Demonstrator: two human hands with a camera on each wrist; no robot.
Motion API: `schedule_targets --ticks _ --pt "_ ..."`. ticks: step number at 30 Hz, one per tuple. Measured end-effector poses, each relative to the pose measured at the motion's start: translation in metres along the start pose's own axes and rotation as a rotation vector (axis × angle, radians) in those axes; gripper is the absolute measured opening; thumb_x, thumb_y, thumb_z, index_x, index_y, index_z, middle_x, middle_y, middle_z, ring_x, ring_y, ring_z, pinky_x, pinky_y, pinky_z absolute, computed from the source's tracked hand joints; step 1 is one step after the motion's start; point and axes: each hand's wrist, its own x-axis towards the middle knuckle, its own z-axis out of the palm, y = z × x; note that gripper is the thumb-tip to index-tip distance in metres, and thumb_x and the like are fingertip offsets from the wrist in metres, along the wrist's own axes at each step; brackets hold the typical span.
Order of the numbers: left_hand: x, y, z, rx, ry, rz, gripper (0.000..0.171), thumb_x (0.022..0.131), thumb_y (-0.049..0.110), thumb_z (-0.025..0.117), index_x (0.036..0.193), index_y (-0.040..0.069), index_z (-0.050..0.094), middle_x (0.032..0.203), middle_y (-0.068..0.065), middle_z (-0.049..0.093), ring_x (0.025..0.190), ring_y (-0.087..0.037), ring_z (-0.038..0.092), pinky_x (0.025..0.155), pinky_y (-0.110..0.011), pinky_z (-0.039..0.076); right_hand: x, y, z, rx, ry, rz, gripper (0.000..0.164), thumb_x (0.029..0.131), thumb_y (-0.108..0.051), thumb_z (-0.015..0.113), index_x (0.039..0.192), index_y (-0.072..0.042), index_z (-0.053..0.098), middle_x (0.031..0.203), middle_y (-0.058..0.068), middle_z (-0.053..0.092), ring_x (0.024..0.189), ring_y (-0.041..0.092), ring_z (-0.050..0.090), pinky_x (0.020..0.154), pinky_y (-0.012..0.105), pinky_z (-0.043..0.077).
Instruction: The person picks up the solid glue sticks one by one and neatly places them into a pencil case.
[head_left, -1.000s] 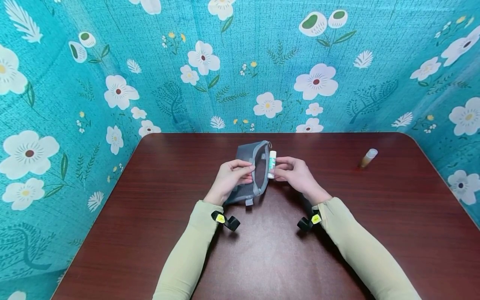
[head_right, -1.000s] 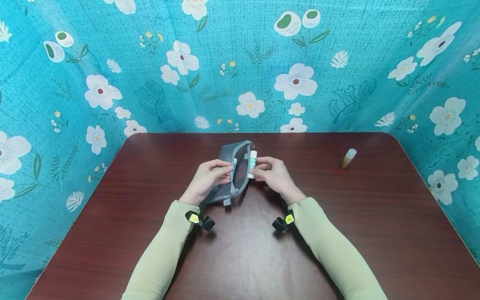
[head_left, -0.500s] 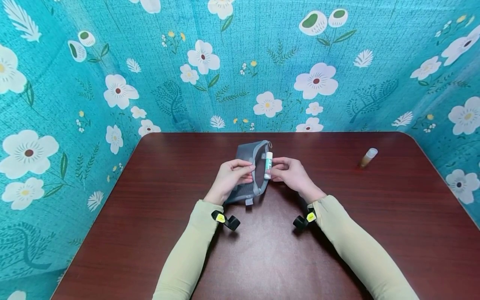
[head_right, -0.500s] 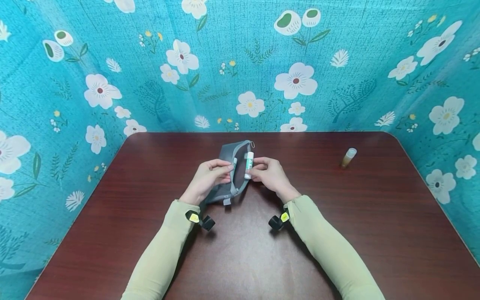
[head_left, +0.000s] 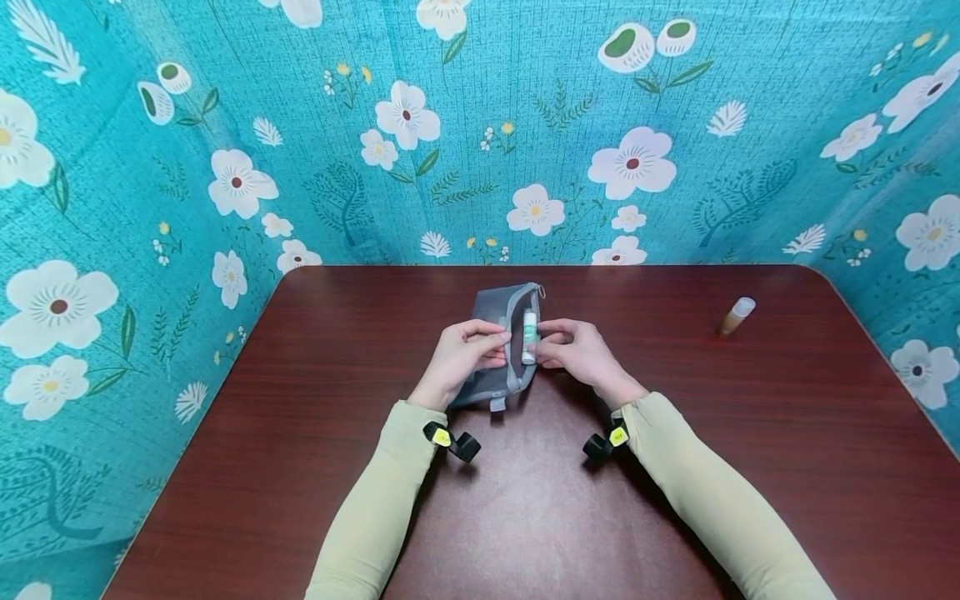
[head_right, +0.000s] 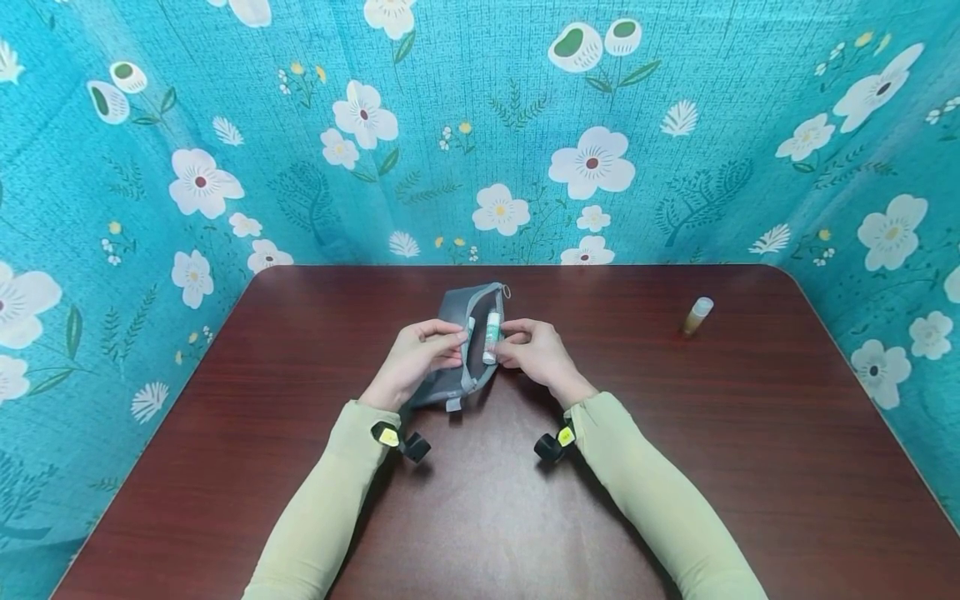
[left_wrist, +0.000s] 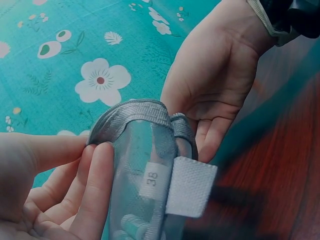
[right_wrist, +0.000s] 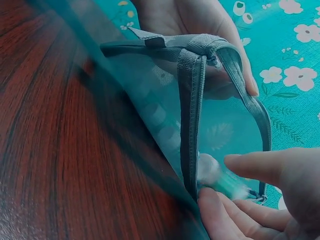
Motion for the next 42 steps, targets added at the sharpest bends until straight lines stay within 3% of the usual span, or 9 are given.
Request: schedule_targets --ticks 21,42 --pt "-0.001 0.002 0.002 -0.029 -0.002 0.005 0.015 0.096 0.002 0.070 0.109 -0.006 0.071 0.082 -0.011 0.071 0.068 -0.015 0.068 0.069 -0.030 0.062 -0.006 -0.003 -0.006 0.009 0.003 -0.027 0.054 0.093 -0.025 0.077 0.136 0.003 0.059 0.113 0.021 0.070 0.094 0.032 0.072 0.085 0.045 0.060" --pt "-0.001 0.001 0.002 -0.016 -0.001 0.007 0.016 0.096 0.002 0.071 0.110 -0.007 0.071 0.083 -0.011 0.072 0.069 -0.015 0.069 0.069 -0.030 0.062 -0.017 -0.005 -0.024 0.012 0.067 -0.036 0.056 0.096 -0.032 0.074 0.137 0.003 0.058 0.121 0.021 0.068 0.109 0.038 0.067 0.092 0.039 0.057"
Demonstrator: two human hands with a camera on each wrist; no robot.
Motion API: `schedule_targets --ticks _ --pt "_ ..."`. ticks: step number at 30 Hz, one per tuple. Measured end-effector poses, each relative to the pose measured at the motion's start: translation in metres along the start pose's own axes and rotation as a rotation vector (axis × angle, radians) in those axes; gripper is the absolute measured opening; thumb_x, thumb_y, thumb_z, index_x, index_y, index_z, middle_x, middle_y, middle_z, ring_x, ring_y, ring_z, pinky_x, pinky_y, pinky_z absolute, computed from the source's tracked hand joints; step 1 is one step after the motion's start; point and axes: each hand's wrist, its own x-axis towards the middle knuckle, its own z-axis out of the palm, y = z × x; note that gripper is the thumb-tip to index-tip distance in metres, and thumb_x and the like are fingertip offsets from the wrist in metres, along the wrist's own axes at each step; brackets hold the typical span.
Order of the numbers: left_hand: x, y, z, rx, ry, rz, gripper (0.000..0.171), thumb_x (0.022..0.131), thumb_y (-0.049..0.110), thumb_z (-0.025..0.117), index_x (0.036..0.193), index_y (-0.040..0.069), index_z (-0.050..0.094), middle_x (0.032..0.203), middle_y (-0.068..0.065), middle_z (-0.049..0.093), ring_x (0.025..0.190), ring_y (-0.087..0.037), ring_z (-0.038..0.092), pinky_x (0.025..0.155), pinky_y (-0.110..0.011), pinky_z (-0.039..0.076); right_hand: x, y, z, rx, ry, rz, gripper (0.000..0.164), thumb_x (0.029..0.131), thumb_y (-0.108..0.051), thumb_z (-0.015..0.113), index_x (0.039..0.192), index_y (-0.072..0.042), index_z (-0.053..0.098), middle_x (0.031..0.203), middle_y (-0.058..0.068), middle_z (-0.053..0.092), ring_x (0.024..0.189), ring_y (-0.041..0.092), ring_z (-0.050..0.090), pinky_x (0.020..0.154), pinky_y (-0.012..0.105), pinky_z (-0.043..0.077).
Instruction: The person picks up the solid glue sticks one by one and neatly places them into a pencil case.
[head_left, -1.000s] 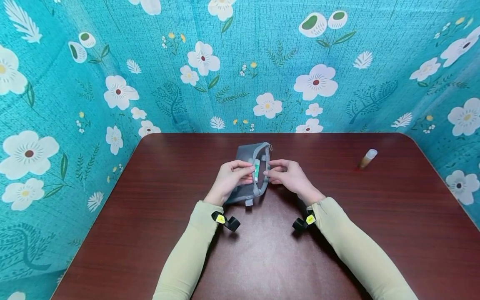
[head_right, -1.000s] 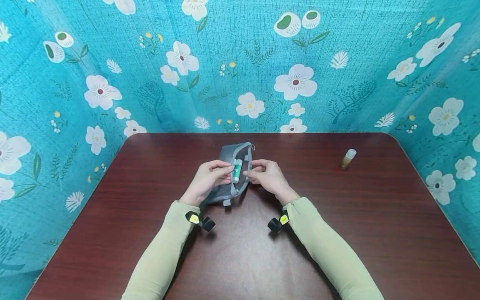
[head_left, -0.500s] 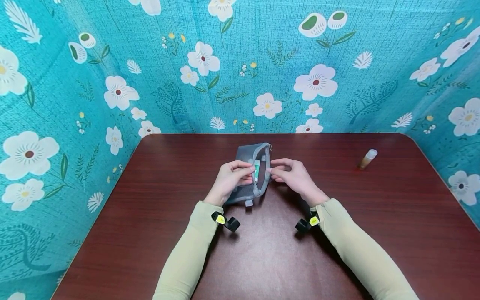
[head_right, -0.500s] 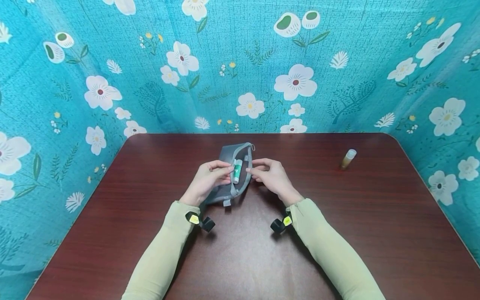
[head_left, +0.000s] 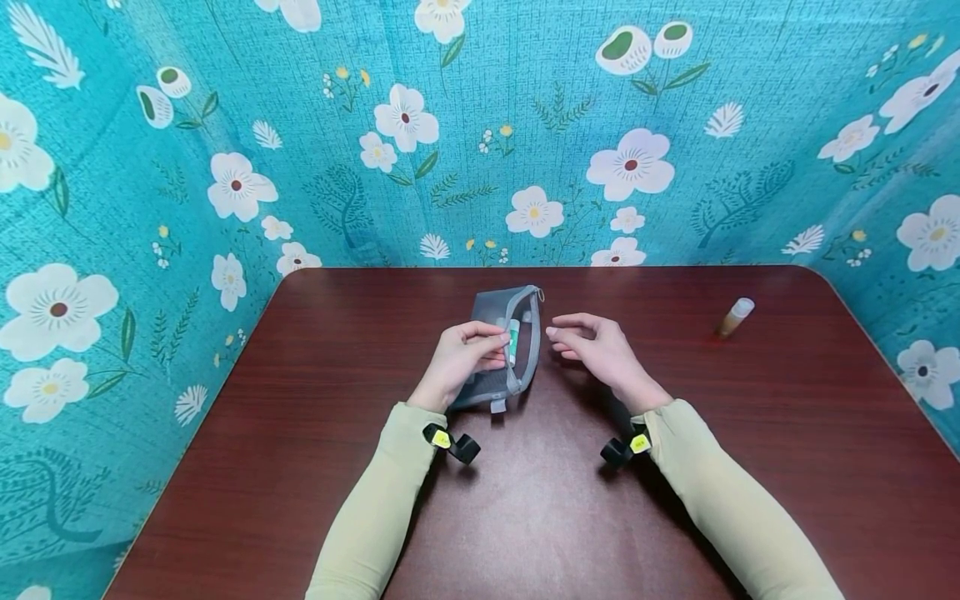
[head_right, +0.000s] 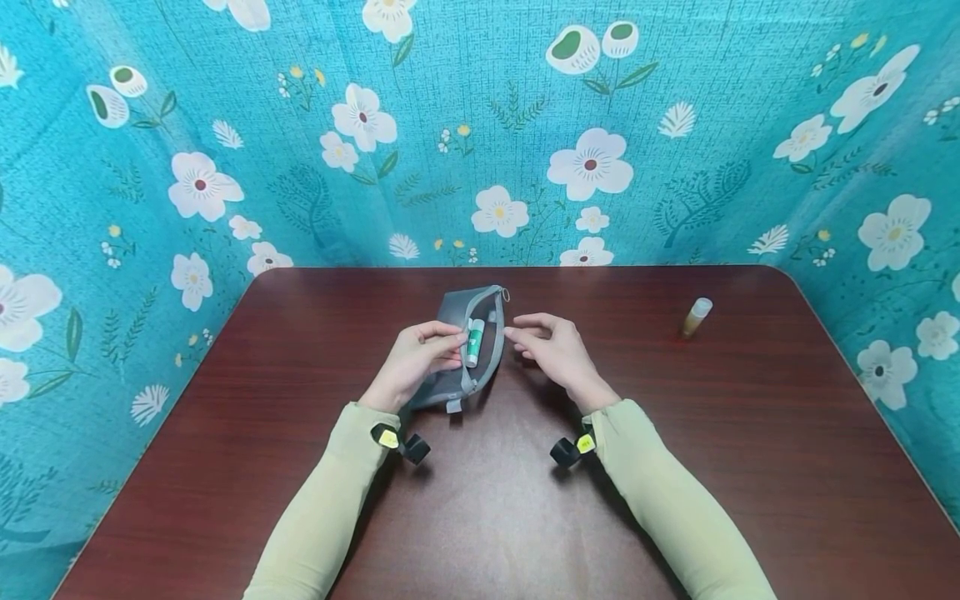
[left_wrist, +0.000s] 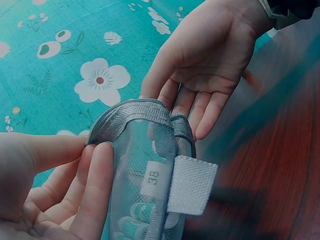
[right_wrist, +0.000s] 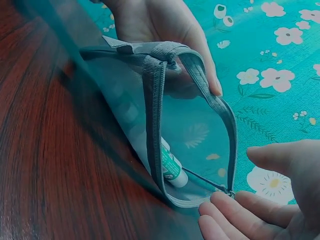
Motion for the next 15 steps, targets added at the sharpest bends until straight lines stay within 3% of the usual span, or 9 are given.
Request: schedule_targets --ticks 8,15 --pt "0.001 -0.001 0.000 -0.008 -0.007 0.006 0.017 0.096 0.001 0.070 0.110 -0.008 0.070 0.082 -0.011 0.071 0.067 -0.015 0.068 0.070 -0.030 0.062 -0.004 0.000 -0.008 0.003 0.027 -0.019 0.058 0.096 -0.034 0.074 0.137 0.003 0.058 0.120 0.020 0.068 0.109 0.038 0.067 0.088 0.032 0.058" --pt "0.000 0.000 -0.001 0.006 -0.007 0.001 0.017 0.096 0.003 0.071 0.110 -0.007 0.070 0.083 -0.012 0.071 0.068 -0.015 0.068 0.071 -0.031 0.062 -0.007 0.002 -0.018 -0.012 0.037 -0.035 0.058 0.097 -0.036 0.073 0.138 0.001 0.058 0.122 0.020 0.068 0.111 0.039 0.065 0.091 0.035 0.057"
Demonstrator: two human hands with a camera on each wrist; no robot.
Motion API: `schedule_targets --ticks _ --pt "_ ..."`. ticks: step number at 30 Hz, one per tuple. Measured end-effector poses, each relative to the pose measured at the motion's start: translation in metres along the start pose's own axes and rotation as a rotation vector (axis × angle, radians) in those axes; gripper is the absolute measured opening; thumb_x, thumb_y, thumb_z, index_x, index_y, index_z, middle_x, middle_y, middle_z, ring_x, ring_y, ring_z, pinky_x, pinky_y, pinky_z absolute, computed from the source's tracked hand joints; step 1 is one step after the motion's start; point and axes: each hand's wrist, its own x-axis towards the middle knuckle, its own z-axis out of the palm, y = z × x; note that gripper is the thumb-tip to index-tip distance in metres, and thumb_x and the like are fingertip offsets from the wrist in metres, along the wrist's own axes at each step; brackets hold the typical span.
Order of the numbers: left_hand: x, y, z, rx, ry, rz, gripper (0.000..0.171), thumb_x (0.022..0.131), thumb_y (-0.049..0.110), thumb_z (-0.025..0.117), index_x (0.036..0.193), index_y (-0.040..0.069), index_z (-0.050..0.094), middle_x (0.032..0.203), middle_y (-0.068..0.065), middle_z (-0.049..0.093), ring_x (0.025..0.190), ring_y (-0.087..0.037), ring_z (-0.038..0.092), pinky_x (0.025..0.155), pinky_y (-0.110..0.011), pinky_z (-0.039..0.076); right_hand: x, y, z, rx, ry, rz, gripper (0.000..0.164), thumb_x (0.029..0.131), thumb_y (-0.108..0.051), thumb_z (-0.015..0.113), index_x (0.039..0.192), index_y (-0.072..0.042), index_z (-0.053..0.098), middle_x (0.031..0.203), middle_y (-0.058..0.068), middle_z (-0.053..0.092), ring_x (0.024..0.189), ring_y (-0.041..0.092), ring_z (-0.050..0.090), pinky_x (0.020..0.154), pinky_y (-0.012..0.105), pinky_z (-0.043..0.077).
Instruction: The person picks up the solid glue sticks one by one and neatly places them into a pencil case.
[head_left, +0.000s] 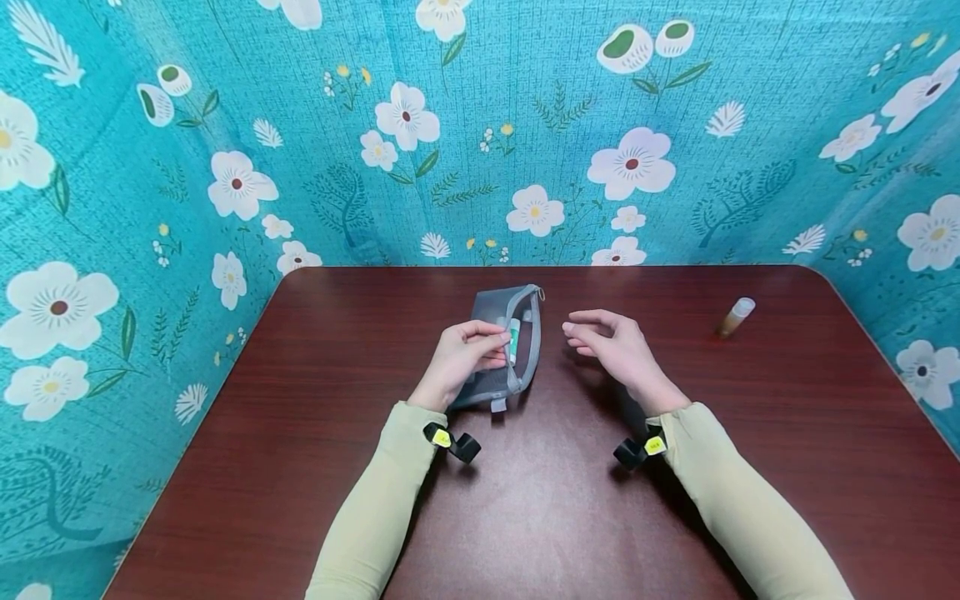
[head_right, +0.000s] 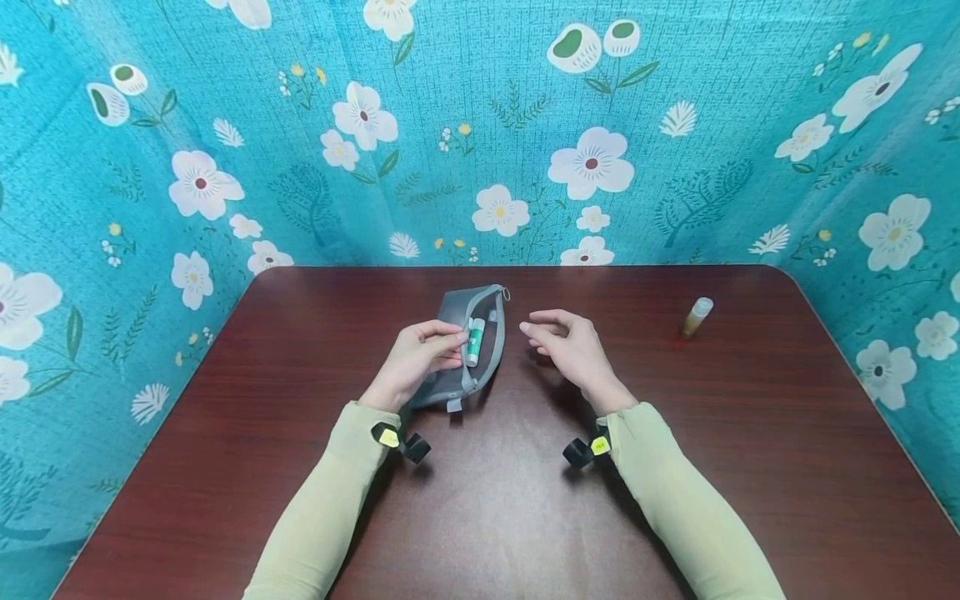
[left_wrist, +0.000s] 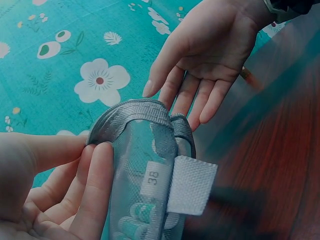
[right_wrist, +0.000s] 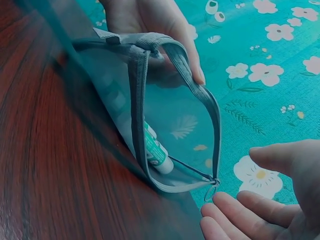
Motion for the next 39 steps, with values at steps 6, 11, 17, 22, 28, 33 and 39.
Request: schedule_targets --ticks 6,11,17,22,28,33,39 --pt "0.000 0.000 0.000 -0.008 0.004 -0.003 0.017 0.096 0.002 0.071 0.110 -0.008 0.070 0.082 -0.011 0.071 0.068 -0.015 0.068 0.070 -0.030 0.062 -0.001 0.002 -0.008 -0.012 0.028 -0.009 0.059 0.097 -0.038 0.072 0.137 0.002 0.059 0.123 0.020 0.068 0.111 0.039 0.066 0.087 0.028 0.058" --pt "0.000 -0.001 0.000 -0.002 0.010 -0.009 0.016 0.095 0.003 0.072 0.109 -0.006 0.071 0.083 -0.011 0.072 0.069 -0.015 0.069 0.070 -0.030 0.062 -0.002 0.004 -0.015 -0.023 0.050 -0.004 0.062 0.096 -0.041 0.072 0.137 0.003 0.059 0.125 0.020 0.067 0.111 0.037 0.066 0.087 0.026 0.058" --pt "0.000 -0.001 0.000 -0.004 0.008 -0.007 0.018 0.095 0.003 0.072 0.110 -0.007 0.071 0.084 -0.012 0.072 0.069 -0.015 0.069 0.070 -0.030 0.062 -0.006 0.004 -0.024 -0.032 0.067 0.002 0.062 0.096 -0.041 0.072 0.138 0.003 0.058 0.128 0.020 0.065 0.111 0.032 0.067 0.090 0.029 0.057" --pt "0.000 -0.002 0.000 -0.008 0.007 -0.003 0.019 0.095 0.003 0.072 0.112 -0.007 0.071 0.084 -0.012 0.071 0.070 -0.015 0.069 0.070 -0.030 0.062 -0.009 0.005 -0.031 -0.028 0.085 0.003 0.061 0.097 -0.040 0.071 0.139 0.003 0.057 0.128 0.021 0.064 0.108 0.024 0.069 0.091 0.031 0.057" --pt "0.001 -0.003 0.000 -0.013 0.013 -0.009 0.018 0.095 0.003 0.072 0.111 -0.006 0.071 0.084 -0.012 0.071 0.069 -0.015 0.069 0.070 -0.031 0.062 -0.011 0.007 -0.039 -0.028 0.110 0.014 0.063 0.097 -0.041 0.071 0.140 0.004 0.056 0.129 0.021 0.063 0.107 0.020 0.069 0.091 0.030 0.056" --pt "0.001 -0.003 0.000 -0.020 0.013 -0.015 0.017 0.095 0.003 0.072 0.110 -0.006 0.071 0.084 -0.012 0.071 0.069 -0.015 0.068 0.071 -0.030 0.062 -0.012 0.009 -0.044 -0.040 0.132 0.021 0.065 0.097 -0.044 0.070 0.140 0.002 0.056 0.131 0.020 0.063 0.113 0.029 0.067 0.092 0.030 0.055" --pt "0.001 -0.003 0.000 -0.016 0.010 -0.012 0.018 0.095 0.003 0.072 0.111 -0.006 0.071 0.084 -0.013 0.071 0.070 -0.016 0.069 0.071 -0.031 0.062 -0.012 0.008 -0.051 -0.057 0.164 0.006 0.067 0.096 -0.046 0.070 0.142 0.001 0.056 0.131 0.018 0.063 0.116 0.032 0.065 0.092 0.027 0.054"
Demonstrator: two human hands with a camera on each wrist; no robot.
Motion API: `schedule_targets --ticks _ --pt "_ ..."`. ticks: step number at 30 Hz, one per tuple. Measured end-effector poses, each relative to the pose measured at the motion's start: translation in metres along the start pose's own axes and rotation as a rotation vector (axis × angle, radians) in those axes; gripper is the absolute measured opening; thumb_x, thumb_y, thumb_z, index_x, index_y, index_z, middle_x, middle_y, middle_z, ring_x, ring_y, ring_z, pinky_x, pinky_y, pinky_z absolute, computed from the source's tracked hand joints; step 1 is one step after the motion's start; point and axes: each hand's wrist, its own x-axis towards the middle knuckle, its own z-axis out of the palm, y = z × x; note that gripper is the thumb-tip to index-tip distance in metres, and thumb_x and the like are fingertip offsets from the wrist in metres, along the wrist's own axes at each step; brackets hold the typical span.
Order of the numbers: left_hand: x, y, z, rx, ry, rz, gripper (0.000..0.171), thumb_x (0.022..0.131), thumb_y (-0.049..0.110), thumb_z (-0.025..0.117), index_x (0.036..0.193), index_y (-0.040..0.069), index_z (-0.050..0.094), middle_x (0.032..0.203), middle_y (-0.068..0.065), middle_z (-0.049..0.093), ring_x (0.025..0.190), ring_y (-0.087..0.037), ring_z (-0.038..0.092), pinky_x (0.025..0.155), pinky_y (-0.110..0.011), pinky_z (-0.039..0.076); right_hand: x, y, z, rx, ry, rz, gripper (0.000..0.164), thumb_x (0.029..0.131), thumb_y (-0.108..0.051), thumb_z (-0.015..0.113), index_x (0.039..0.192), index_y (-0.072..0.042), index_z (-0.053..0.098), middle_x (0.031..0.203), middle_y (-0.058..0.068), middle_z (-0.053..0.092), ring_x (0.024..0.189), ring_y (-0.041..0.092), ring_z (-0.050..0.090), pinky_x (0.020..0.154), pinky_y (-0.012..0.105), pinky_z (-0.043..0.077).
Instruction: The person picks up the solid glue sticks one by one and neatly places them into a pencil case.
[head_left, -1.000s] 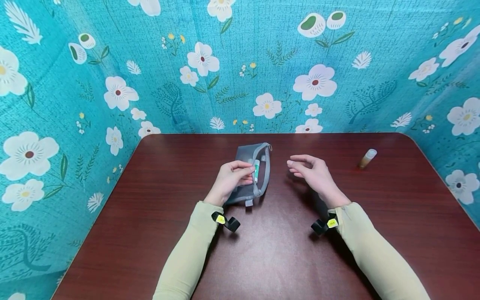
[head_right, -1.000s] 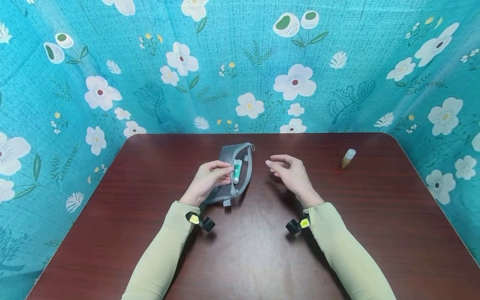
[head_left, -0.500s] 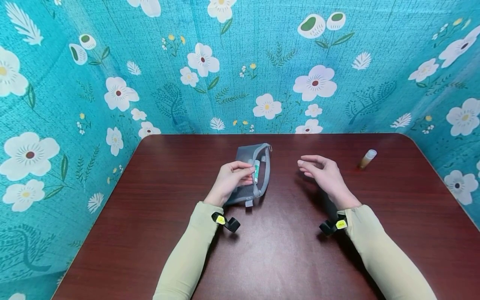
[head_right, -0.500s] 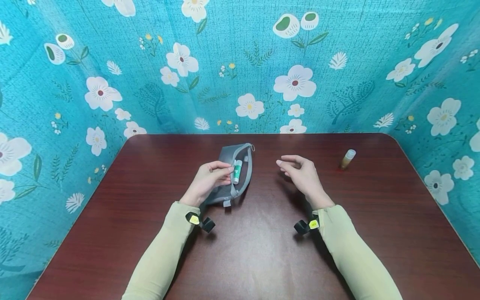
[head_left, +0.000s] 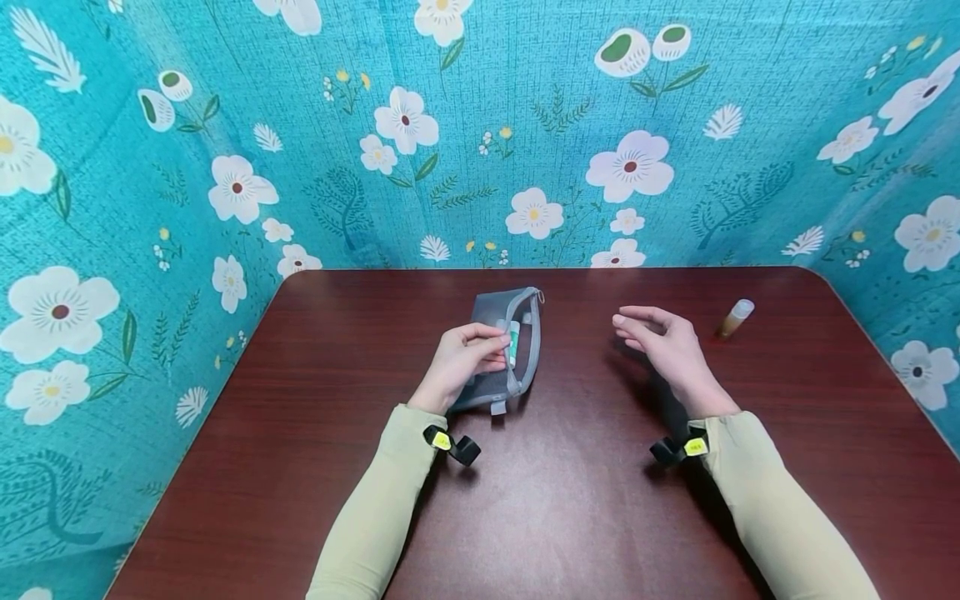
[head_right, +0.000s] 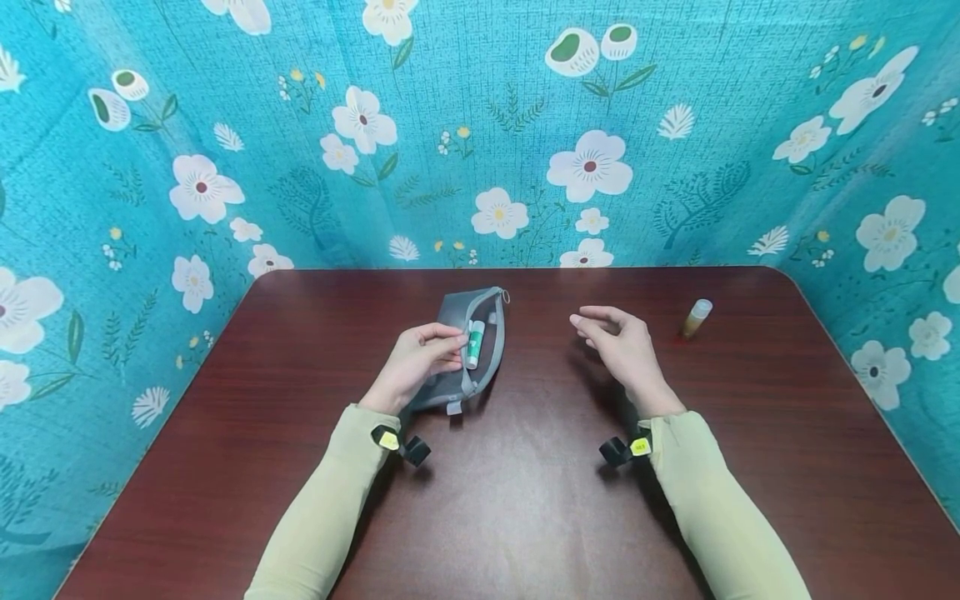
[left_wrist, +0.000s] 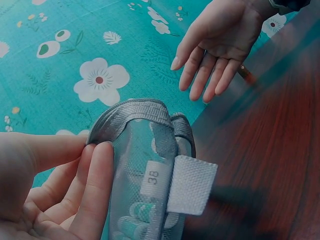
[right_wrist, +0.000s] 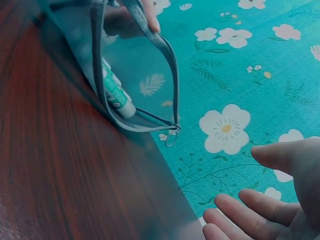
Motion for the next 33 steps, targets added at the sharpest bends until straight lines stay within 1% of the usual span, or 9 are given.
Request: schedule_targets --ticks 5,7,11,14,18,22,24,29,33 --pt "0.000 0.000 0.000 0.002 0.000 0.001 0.019 0.095 0.004 0.072 0.111 -0.006 0.071 0.087 -0.016 0.071 0.070 -0.016 0.069 0.071 -0.032 0.062 0.000 -0.002 -0.009 0.019 0.021 -0.007 0.066 0.096 -0.046 0.070 0.142 0.000 0.056 0.128 0.012 0.066 0.112 0.022 0.068 0.093 0.027 0.053" --pt "0.000 -0.001 0.000 0.004 0.000 0.000 0.018 0.095 0.004 0.072 0.111 -0.005 0.071 0.087 -0.016 0.071 0.070 -0.016 0.069 0.071 -0.031 0.062 0.001 -0.002 -0.013 0.042 0.027 -0.009 0.065 0.096 -0.044 0.071 0.142 -0.001 0.056 0.125 0.008 0.067 0.109 0.016 0.069 0.094 0.028 0.053" --pt "0.000 -0.001 -0.001 0.007 0.000 -0.001 0.018 0.095 0.004 0.072 0.111 -0.006 0.071 0.086 -0.015 0.071 0.070 -0.016 0.069 0.071 -0.031 0.062 0.002 -0.004 -0.021 0.078 0.051 -0.022 0.063 0.095 -0.041 0.072 0.141 -0.001 0.057 0.117 -0.005 0.069 0.100 0.004 0.069 0.094 0.027 0.053" --pt "0.000 -0.001 -0.001 0.008 0.000 0.001 0.018 0.096 0.004 0.072 0.111 -0.005 0.071 0.087 -0.016 0.071 0.070 -0.016 0.069 0.071 -0.031 0.062 0.002 -0.006 -0.027 0.124 0.073 -0.036 0.059 0.095 -0.037 0.074 0.139 -0.001 0.058 0.111 -0.010 0.069 0.098 0.003 0.069 0.091 0.023 0.054" --pt "0.000 -0.002 -0.001 0.006 0.000 0.004 0.018 0.095 0.004 0.072 0.111 -0.005 0.071 0.086 -0.016 0.071 0.070 -0.016 0.069 0.072 -0.031 0.062 0.002 -0.010 -0.035 0.163 0.102 -0.043 0.057 0.095 -0.035 0.074 0.139 -0.002 0.058 0.111 -0.010 0.069 0.100 0.004 0.068 0.089 0.017 0.053" --pt "0.001 -0.002 0.000 0.003 -0.001 0.005 0.018 0.095 0.003 0.072 0.111 -0.006 0.071 0.085 -0.015 0.071 0.070 -0.016 0.069 0.071 -0.031 0.062 0.001 -0.014 -0.043 0.196 0.133 -0.042 0.058 0.094 -0.035 0.076 0.139 -0.003 0.059 0.112 -0.009 0.068 0.101 0.003 0.067 0.090 0.017 0.052" --pt "0.001 -0.002 0.000 0.005 -0.001 0.005 0.019 0.095 0.003 0.072 0.111 -0.006 0.071 0.085 -0.014 0.071 0.069 -0.016 0.069 0.071 -0.031 0.063 0.000 -0.016 -0.047 0.251 0.149 -0.048 0.057 0.092 -0.032 0.078 0.137 -0.002 0.060 0.113 -0.007 0.069 0.101 0.004 0.067 0.091 0.018 0.053" --pt "0.001 -0.001 0.000 0.010 -0.006 0.003 0.020 0.096 0.004 0.071 0.113 -0.007 0.070 0.084 -0.012 0.071 0.069 -0.016 0.069 0.071 -0.031 0.062 -0.001 -0.019 -0.057 0.370 0.186 -0.066 0.050 0.090 -0.023 0.081 0.133 -0.004 0.065 0.119 -0.001 0.066 0.101 0.007 0.067 0.087 0.016 0.053" --pt "0.000 0.000 0.000 0.017 -0.011 0.007 0.020 0.096 0.004 0.072 0.113 -0.007 0.070 0.084 -0.012 0.071 0.070 -0.016 0.068 0.072 -0.031 0.062 -0.002 -0.022 -0.065 0.425 0.214 -0.075 0.045 0.089 -0.019 0.082 0.130 -0.007 0.069 0.121 0.000 0.067 0.101 0.008 0.067 0.085 0.015 0.054"
